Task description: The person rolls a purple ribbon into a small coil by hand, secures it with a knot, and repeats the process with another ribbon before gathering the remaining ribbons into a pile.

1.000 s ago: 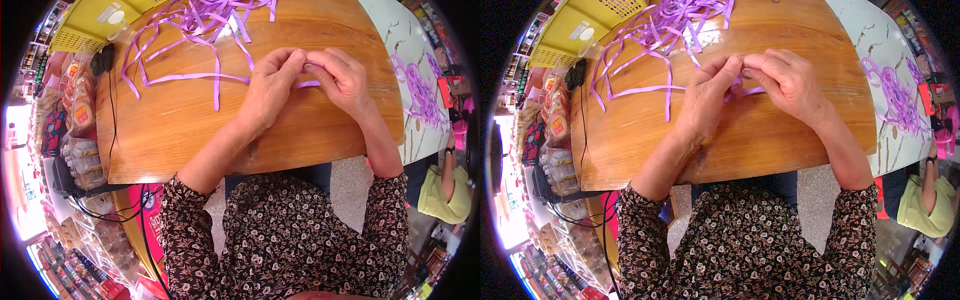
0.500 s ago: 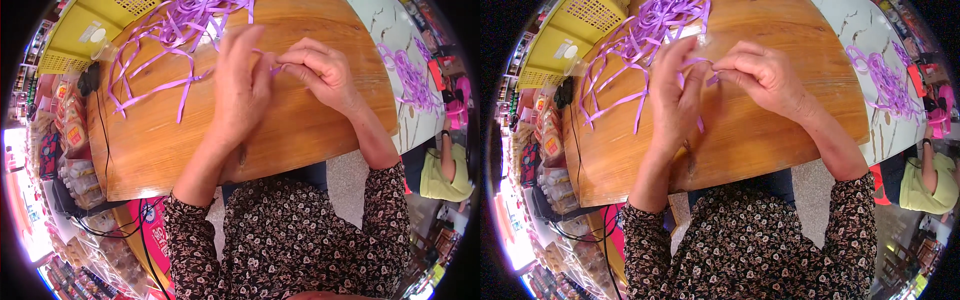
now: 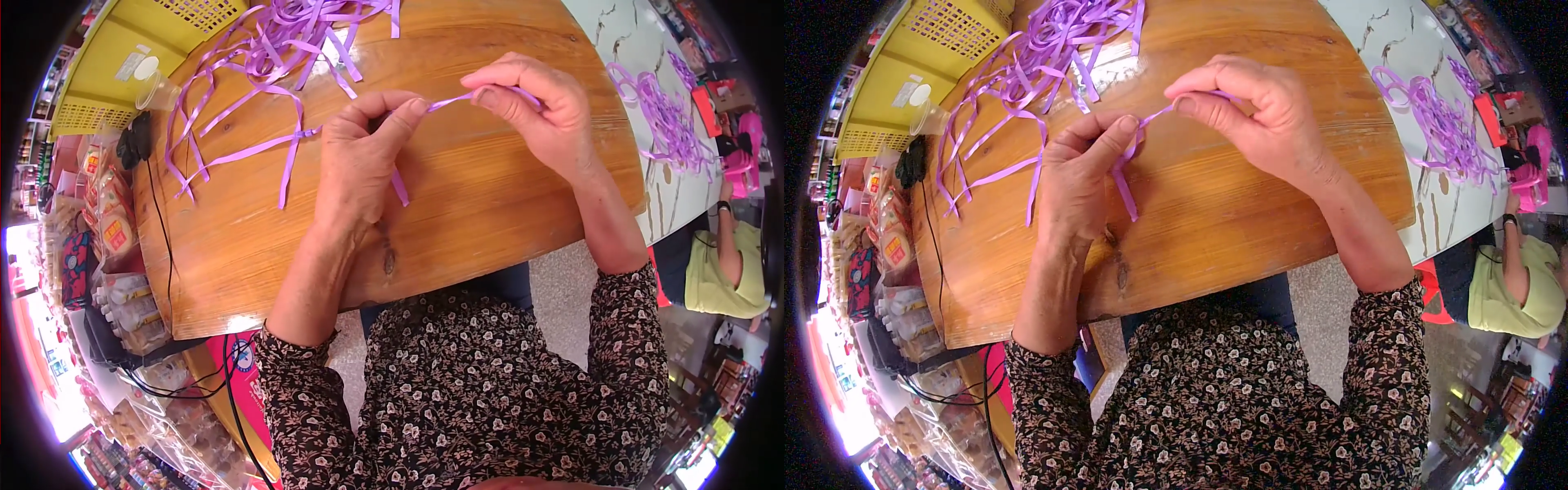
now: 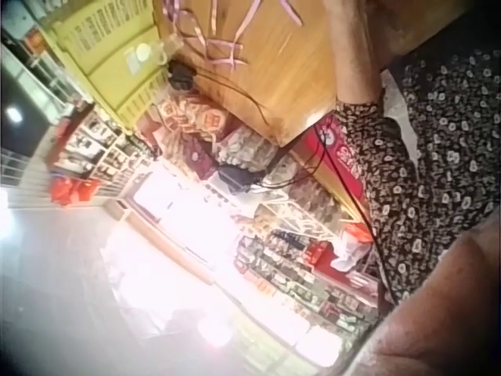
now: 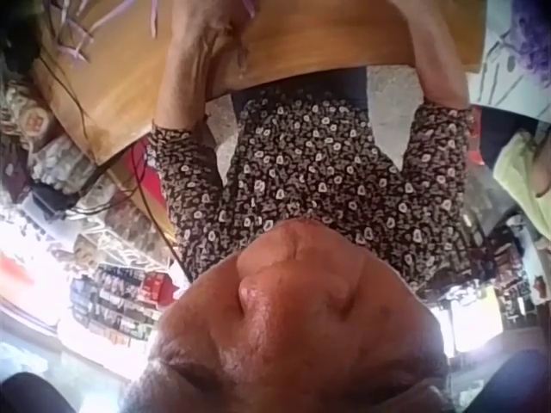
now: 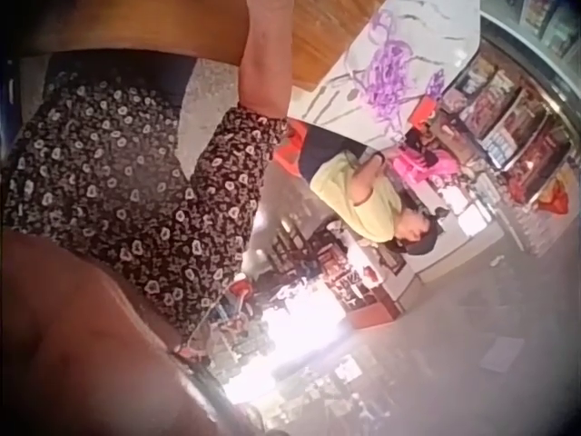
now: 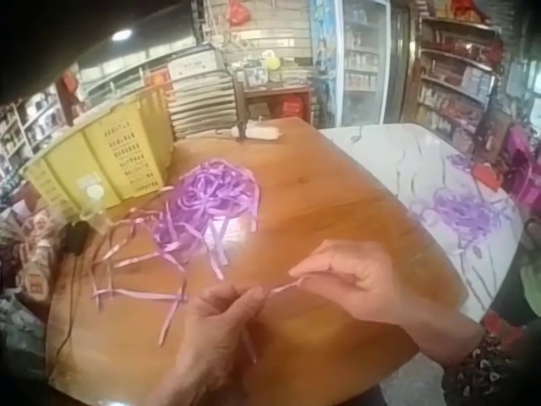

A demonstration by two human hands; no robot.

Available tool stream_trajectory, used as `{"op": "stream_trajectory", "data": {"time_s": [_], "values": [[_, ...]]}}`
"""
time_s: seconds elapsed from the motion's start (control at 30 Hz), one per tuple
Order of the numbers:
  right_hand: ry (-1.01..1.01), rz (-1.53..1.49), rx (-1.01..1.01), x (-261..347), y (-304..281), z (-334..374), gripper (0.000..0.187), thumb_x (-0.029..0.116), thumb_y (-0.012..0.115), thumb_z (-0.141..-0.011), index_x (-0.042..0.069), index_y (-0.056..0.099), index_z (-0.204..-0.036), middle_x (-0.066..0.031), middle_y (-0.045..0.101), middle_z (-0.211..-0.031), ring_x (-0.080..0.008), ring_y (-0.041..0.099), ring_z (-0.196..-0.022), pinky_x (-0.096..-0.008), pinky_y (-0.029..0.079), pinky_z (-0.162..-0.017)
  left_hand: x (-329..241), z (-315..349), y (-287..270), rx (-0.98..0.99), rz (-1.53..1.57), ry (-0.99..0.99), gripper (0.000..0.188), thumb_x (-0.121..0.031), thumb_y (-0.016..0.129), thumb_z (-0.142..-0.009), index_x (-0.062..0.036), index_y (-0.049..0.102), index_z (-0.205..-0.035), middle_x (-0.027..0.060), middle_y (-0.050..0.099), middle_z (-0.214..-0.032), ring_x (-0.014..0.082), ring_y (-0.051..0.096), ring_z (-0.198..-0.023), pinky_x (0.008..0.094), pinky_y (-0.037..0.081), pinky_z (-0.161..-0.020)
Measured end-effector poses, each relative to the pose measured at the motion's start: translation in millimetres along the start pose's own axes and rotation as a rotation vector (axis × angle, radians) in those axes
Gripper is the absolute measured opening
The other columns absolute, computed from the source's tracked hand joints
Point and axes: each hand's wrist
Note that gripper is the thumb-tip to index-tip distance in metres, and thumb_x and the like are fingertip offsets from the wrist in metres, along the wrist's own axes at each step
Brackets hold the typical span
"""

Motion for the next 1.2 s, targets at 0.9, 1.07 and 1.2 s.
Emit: {"op": "stream_trajectory", "data": {"time_s": [0.9, 1.07, 1.2], "values": [[-0.102, 0.106, -0.064, 8, -10, -2, 0.024, -0.004, 0.064, -0.076, 0.000, 0.064, -0.100, -0.0109, 0.062, -0.096, -0.0183, 0.057, -0.085, -0.0256, 0.046, -0.071, -8, 14, 18, -0.040, 0.001, 0.116, 0.007, -0.008, 0.062, -0.085, -0.0017, 0.063, -0.087, -0.0053, 0.055, -0.070, 0.0010, 0.046, -0.061, 0.0165, 0.036, -0.052], [-0.222, 0.266, -0.001, 6, -4, -2, 0.031, 0.003, 0.069, -0.071, 0.002, 0.065, -0.102, -0.0090, 0.063, -0.095, -0.0219, 0.057, -0.084, -0.0286, 0.047, -0.071, -8, 15, 19, -0.043, 0.005, 0.117, 0.007, -0.008, 0.062, -0.085, -0.0019, 0.063, -0.088, -0.0048, 0.055, -0.070, 0.0015, 0.047, -0.062, 0.0163, 0.036, -0.053], [-0.252, 0.308, 0.006, -1, 4, 0, 0.033, 0.006, 0.071, -0.068, 0.006, 0.067, -0.101, -0.0064, 0.063, -0.089, -0.0217, 0.056, -0.080, -0.0292, 0.047, -0.069, -12, 15, 18, -0.011, 0.027, 0.063, 0.008, -0.008, 0.062, -0.085, -0.0014, 0.063, -0.089, -0.0031, 0.057, -0.072, 0.0031, 0.050, -0.062, 0.0167, 0.038, -0.054]]}}
Point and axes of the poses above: each hand's wrist, its own z-axis away from the middle knuckle, its own y-axis out of the palm, x = y × z
